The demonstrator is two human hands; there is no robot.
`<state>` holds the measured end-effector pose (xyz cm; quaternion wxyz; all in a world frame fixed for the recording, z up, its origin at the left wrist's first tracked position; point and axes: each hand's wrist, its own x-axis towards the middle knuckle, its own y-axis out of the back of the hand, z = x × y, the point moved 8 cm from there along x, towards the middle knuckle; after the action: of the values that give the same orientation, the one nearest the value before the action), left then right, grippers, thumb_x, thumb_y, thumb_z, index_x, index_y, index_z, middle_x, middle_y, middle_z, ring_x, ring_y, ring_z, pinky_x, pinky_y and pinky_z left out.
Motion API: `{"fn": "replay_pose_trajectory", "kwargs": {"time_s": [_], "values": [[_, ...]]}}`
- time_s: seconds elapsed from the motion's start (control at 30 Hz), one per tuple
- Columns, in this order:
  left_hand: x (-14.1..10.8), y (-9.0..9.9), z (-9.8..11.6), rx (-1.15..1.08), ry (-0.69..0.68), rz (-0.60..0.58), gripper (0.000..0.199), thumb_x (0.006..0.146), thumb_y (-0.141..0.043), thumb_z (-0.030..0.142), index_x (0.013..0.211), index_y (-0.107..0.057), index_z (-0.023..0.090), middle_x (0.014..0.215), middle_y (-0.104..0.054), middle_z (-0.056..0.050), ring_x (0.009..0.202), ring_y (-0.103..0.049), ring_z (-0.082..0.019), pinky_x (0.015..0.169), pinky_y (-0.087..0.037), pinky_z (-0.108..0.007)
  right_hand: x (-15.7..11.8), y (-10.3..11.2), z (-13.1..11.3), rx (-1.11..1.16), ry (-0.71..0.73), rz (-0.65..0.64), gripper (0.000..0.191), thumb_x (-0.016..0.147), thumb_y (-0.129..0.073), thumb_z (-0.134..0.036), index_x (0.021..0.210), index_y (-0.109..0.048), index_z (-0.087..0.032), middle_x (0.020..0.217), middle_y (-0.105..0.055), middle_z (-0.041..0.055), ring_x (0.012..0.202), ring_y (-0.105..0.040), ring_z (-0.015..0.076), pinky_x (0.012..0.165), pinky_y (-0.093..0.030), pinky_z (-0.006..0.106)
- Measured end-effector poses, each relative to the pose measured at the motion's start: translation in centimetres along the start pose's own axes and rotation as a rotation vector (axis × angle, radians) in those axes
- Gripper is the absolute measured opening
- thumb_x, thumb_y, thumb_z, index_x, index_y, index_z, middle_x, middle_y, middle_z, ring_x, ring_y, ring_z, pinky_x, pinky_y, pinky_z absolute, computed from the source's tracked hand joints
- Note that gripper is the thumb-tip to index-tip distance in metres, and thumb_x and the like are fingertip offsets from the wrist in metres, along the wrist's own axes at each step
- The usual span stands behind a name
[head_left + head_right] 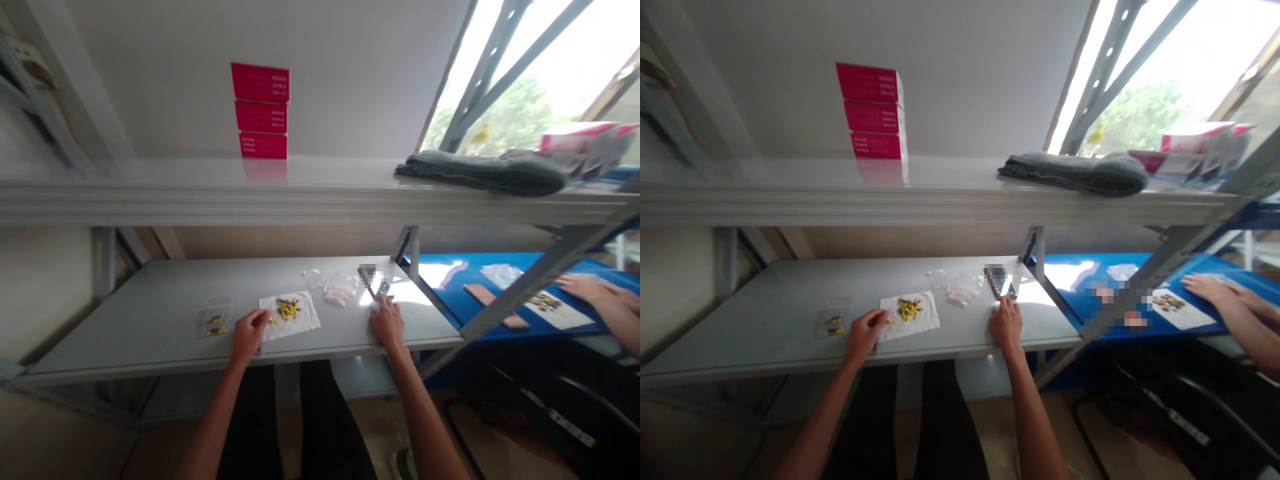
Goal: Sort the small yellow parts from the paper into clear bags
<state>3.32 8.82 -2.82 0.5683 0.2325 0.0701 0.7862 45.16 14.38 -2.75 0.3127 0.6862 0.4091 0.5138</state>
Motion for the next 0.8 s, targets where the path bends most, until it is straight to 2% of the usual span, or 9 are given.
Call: {"fn": "replay_pose_trajectory", "kwargs": {"time_s": [0.17,0.3,0.37,0.43,0.5,0.57,0.7,0.8], "values": [[-0.1,0.1,0.3,0.013,-0.015,0.008,0.037,0.085,-0.059,0.051,0.087,-0.075,0.018,0.079,-0.076,-0.006,0.076,-0.069,-0.023,0.071,-0.05,-0.03,1.4,-1.4,-0.3,-0.026,0.067,-0.062,0.028,0.084,-0.047,-0.012,0.108,-0.061,-0.016,0.114,-0.064,0.0118,0.102,-0.054,0.0272,0.092,-0.039,0.036],[-0.2,0.1,0.5,0.01,-0.016,-0.005,0.038,0.086,-0.058,0.051,0.085,-0.075,0.017,0.075,-0.075,-0.005,0.074,-0.068,-0.023,0.069,-0.05,-0.029,2.8,-2.0,0.2,0.038,0.129,-0.074,0.038,0.079,-0.046,-0.007,0.112,-0.062,-0.018,0.113,-0.064,0.0087,0.103,-0.054,0.0251,0.097,-0.038,0.037],[-0.2,0.1,0.4,0.009,-0.01,-0.001,0.038,0.086,-0.058,0.052,0.085,-0.075,0.017,0.075,-0.075,-0.006,0.074,-0.068,-0.023,0.07,-0.05,-0.029,3.3,-1.7,1.0,0.032,0.107,-0.024,0.041,0.08,-0.048,-0.009,0.116,-0.063,-0.019,0.121,-0.061,0.0097,0.11,-0.052,0.0263,0.098,-0.038,0.039],[-0.1,0.0,0.4,0.008,-0.004,0.001,0.039,0.085,-0.058,0.052,0.085,-0.075,0.017,0.075,-0.075,-0.006,0.074,-0.069,-0.023,0.07,-0.05,-0.03,3.7,-1.4,2.1,-0.02,0.026,0.02,0.041,0.085,-0.052,-0.018,0.124,-0.064,-0.022,0.134,-0.053,0.0124,0.121,-0.046,0.0312,0.098,-0.037,0.044],[-0.1,0.0,0.3,0.005,0.0,0.0,0.038,0.085,-0.059,0.052,0.086,-0.075,0.017,0.076,-0.076,-0.006,0.076,-0.069,-0.024,0.071,-0.051,-0.03,4.0,-1.6,2.9,-0.082,-0.058,-0.003,0.044,0.09,-0.054,-0.031,0.133,-0.061,-0.028,0.144,-0.044,0.014,0.13,-0.038,0.0374,0.097,-0.037,0.05],[-0.1,0.1,0.3,0.001,0.0,0.0,0.038,0.085,-0.059,0.051,0.087,-0.075,0.017,0.077,-0.076,-0.006,0.076,-0.069,-0.024,0.071,-0.051,-0.03,4.4,-2.2,3.2,-0.118,-0.082,-0.068,0.049,0.092,-0.054,-0.038,0.141,-0.055,-0.033,0.15,-0.037,0.0145,0.136,-0.032,0.0407,0.097,-0.036,0.053],[-0.1,0.1,0.5,0.008,-0.001,-0.002,0.037,0.084,-0.06,0.052,0.085,-0.075,0.018,0.078,-0.076,-0.006,0.075,-0.069,-0.024,0.07,-0.051,-0.03,5.1,-3.0,2.6,-0.131,-0.018,-0.131,0.053,0.094,-0.052,-0.033,0.147,-0.048,-0.032,0.155,-0.031,0.0155,0.14,-0.029,0.0398,0.102,-0.033,0.051],[-0.2,0.1,0.6,0.018,-0.006,0.001,0.037,0.084,-0.059,0.052,0.085,-0.075,0.018,0.076,-0.076,-0.006,0.074,-0.069,-0.023,0.069,-0.051,-0.03,5.6,-2.9,2.4,-0.121,-0.022,-0.116,0.055,0.094,-0.054,-0.032,0.148,-0.046,-0.031,0.15,-0.038,0.017,0.136,-0.035,0.0383,0.1,-0.035,0.049]]}}
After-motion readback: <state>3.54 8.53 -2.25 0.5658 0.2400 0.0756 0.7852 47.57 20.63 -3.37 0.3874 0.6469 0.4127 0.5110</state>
